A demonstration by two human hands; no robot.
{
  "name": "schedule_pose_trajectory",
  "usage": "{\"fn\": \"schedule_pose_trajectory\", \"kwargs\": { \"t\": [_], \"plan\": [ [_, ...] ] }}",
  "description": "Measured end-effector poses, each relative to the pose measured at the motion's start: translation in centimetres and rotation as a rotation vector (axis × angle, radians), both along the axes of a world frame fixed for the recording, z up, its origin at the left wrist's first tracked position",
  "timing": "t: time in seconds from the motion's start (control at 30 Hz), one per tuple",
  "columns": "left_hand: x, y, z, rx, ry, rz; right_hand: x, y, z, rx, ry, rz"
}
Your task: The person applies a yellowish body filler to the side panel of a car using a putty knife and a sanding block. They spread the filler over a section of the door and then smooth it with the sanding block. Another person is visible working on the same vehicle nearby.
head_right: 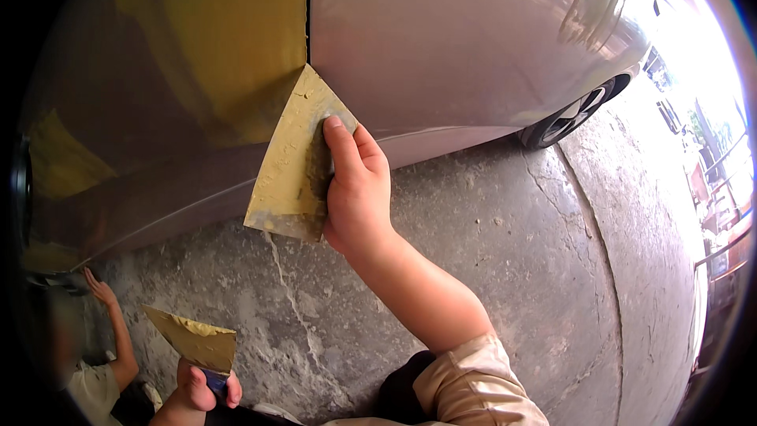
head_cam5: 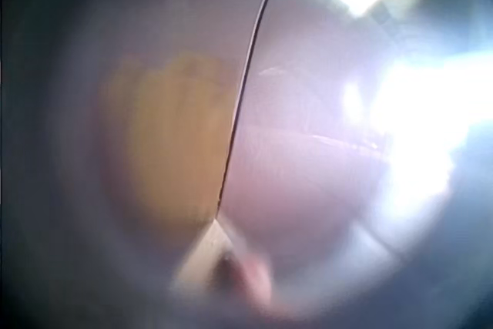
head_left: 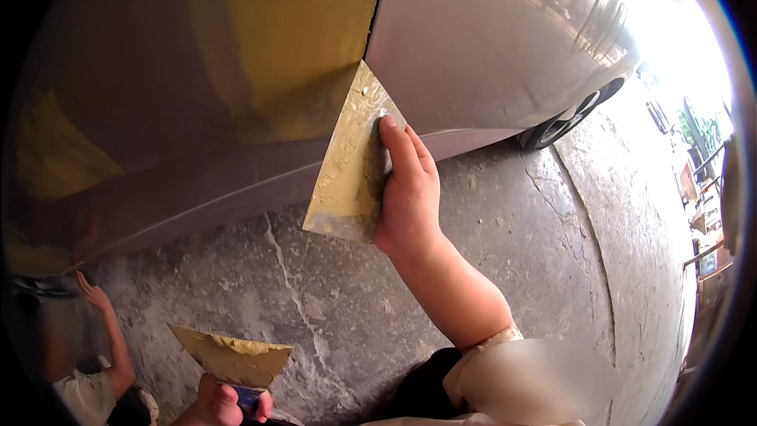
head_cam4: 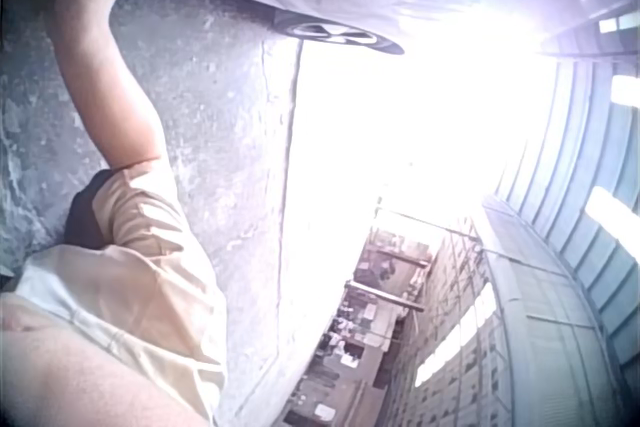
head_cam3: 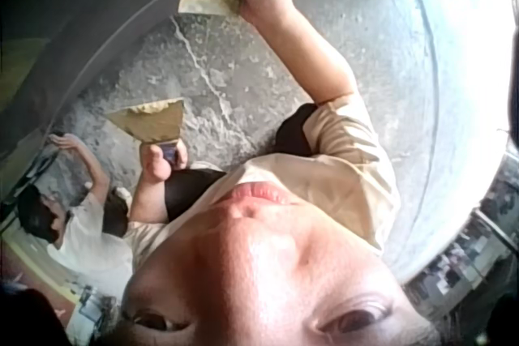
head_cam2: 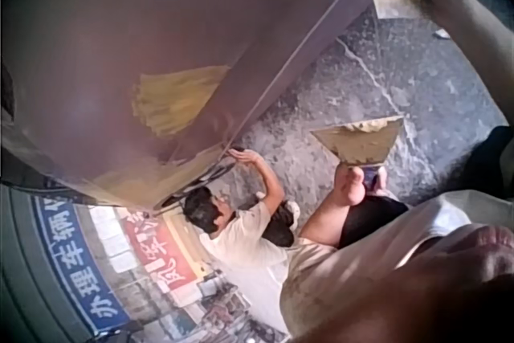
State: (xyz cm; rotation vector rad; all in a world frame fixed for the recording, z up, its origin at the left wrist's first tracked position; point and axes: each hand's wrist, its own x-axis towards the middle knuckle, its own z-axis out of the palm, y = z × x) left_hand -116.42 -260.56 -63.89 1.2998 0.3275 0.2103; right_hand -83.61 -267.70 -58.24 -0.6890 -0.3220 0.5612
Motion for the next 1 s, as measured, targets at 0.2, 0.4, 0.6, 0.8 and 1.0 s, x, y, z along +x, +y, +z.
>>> {"fn": "schedule_pose_trajectory", "kwargs": {
  "t": [0.2,0.4,0.6,0.8,1.0],
  "plan": [
    [-0.2,0.5,-0.3,-0.010,0.004,-0.043,0.0,0.3,0.8,0.023,0.005,0.014],
    [0.4,0.0,0.4,-0.003,0.034,0.001,0.3,0.3,0.8,0.011,0.002,0.007],
    [0.1,-0.3,0.3,-0.007,0.035,0.006,0.3,0.3,0.8,0.011,0.007,0.012],
    [0.1,-0.1,0.1,-0.018,0.044,-0.027,0.2,0.6,1.2,0.018,-0.001,-0.014],
    [0.0,-0.1,0.1,-0.021,0.054,-0.012,0.4,0.4,1.2,0.023,-0.004,0.021]
  ]
}}
